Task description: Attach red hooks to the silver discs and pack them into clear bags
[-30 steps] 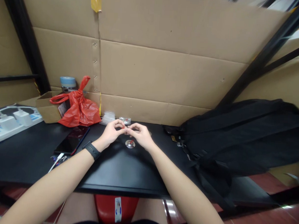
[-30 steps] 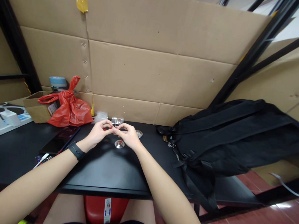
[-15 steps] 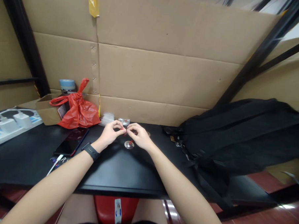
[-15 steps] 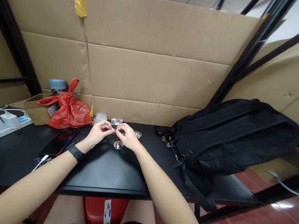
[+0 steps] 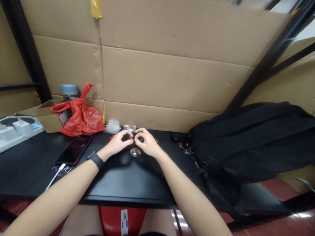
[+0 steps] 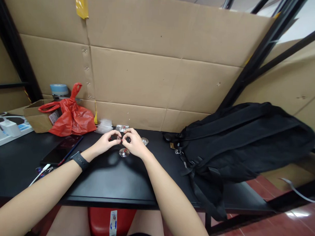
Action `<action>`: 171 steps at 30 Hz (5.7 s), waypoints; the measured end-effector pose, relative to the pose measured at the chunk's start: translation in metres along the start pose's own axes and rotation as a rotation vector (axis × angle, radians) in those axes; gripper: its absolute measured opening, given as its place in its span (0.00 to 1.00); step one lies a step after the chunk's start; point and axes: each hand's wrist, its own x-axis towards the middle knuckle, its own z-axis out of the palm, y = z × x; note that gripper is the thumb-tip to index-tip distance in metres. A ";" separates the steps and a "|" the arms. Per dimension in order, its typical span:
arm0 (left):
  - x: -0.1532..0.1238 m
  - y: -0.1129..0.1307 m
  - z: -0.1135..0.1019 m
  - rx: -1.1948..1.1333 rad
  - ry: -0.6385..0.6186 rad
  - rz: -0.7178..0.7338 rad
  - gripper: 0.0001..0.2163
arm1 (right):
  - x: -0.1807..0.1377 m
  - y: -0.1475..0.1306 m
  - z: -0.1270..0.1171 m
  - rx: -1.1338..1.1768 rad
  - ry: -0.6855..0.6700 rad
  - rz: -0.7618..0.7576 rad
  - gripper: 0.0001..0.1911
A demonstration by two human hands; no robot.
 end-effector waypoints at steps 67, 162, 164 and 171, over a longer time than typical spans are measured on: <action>-0.002 -0.053 -0.074 1.050 -0.076 -0.326 0.22 | 0.000 0.014 -0.005 0.444 0.091 0.461 0.24; -0.008 -0.007 0.000 0.648 -0.558 0.134 0.18 | 0.000 0.025 -0.015 -0.319 -0.242 0.158 0.09; -0.008 -0.007 -0.002 0.662 -0.568 0.122 0.18 | -0.001 0.023 -0.023 -0.241 -0.318 0.116 0.07; -0.005 -0.008 -0.001 0.701 -0.578 0.097 0.21 | -0.002 0.027 -0.042 -0.196 -0.406 0.042 0.20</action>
